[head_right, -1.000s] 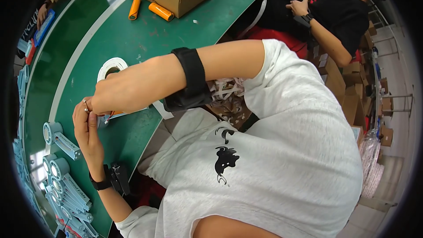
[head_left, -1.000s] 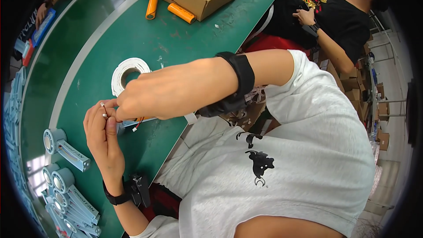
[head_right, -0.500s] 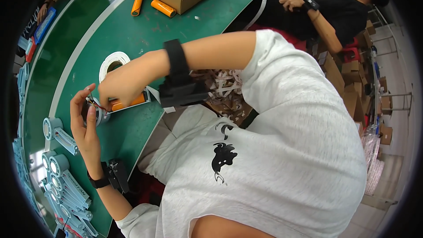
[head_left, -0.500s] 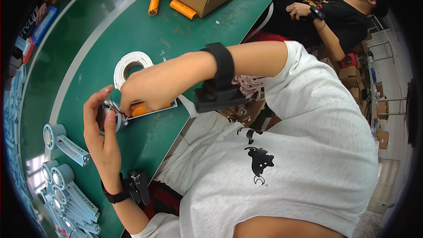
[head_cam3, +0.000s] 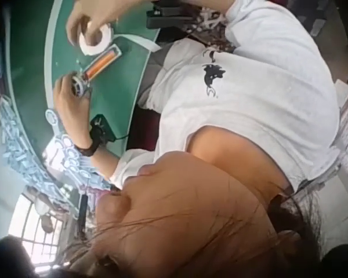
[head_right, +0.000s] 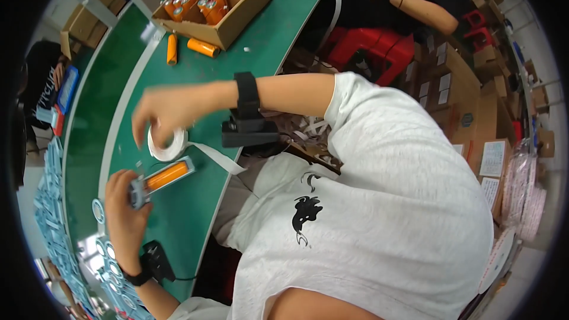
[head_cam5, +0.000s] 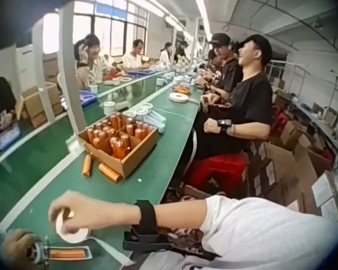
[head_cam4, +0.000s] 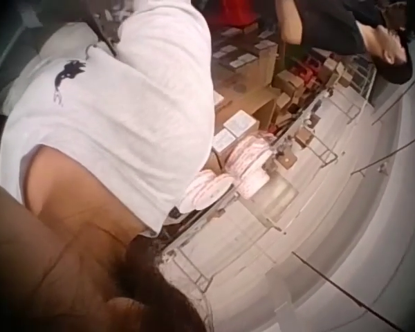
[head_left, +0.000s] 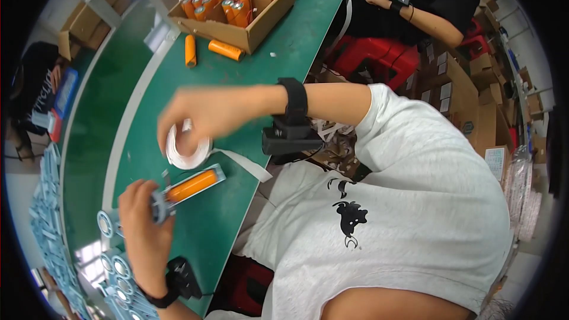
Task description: The person applies adhesive tape to batteries, places each battery into a handheld fan housing, and presses the wires into the casing by hand.
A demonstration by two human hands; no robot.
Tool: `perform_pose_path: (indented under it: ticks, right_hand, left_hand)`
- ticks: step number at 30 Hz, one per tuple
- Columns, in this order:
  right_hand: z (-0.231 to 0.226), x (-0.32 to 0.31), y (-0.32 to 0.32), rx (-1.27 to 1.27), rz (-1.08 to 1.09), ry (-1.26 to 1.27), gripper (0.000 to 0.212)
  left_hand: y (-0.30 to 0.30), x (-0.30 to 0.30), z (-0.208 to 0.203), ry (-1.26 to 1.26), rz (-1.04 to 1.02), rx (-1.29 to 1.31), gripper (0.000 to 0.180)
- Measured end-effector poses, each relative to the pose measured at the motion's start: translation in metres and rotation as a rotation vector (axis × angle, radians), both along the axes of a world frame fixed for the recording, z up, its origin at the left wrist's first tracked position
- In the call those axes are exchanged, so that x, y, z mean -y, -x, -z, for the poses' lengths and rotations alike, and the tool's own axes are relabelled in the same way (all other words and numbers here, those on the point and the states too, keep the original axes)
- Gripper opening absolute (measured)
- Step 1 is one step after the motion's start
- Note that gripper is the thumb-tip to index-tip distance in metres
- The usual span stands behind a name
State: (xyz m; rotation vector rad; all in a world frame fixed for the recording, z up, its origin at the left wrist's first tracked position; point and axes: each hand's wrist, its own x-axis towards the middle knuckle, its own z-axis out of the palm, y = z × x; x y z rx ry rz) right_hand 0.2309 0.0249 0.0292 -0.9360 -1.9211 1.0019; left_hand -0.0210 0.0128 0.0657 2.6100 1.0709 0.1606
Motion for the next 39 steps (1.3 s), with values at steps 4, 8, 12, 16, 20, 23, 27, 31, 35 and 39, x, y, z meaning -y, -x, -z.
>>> perform_pose_path:
  ticks: [4, 8, 12, 16, 20, 23, 27, 31, 35, 39]
  right_hand:
    - [-0.004, -0.047, -0.046, 0.6, 0.707, -0.101, 0.027]
    - [0.054, -0.106, -0.045, 0.715, 0.818, -0.069, 0.029]
    - [0.057, -0.124, -0.011, 0.839, 0.814, -0.103, 0.029]
    - [0.032, -0.072, -0.049, 0.635, 0.61, -0.146, 0.024]
    - [0.033, 0.019, -0.076, -0.082, 0.3, 0.211, 0.017]
    - [0.04, 0.064, -0.04, 0.008, 0.271, 0.353, 0.028]
    - [0.054, 0.084, 0.003, 0.005, 0.439, 0.269, 0.034]
    - [0.045, 0.085, 0.017, -0.366, 0.455, 0.15, 0.03]
    - [0.03, 0.09, 0.012, -0.378, 0.344, 0.115, 0.026]
    - [0.022, 0.093, 0.003, -0.22, 0.294, 0.041, 0.025]
  left_hand:
    - [0.036, -0.075, -0.043, -0.293, -0.082, 0.192, 0.051]
    - [0.058, -0.252, 0.008, -0.385, -0.302, -0.012, 0.049]
    - [0.108, -0.314, 0.092, -0.276, -0.466, -0.088, 0.064]
    - [0.023, -0.252, 0.078, -0.754, -0.268, -0.129, 0.081]
    - [-0.06, -0.074, 0.033, -0.308, 0.333, -0.018, 0.065]
    - [-0.047, -0.02, 0.044, -0.237, 0.204, -0.079, 0.055]
    - [-0.054, -0.001, 0.066, -0.25, 0.105, 0.086, 0.045]
    - [-0.051, 0.004, 0.064, -0.353, 0.073, 0.193, 0.039]
    - [-0.033, 0.006, 0.065, -0.414, -0.02, 0.228, 0.04]
    - [-0.017, 0.001, 0.07, -0.512, -0.048, 0.284, 0.043]
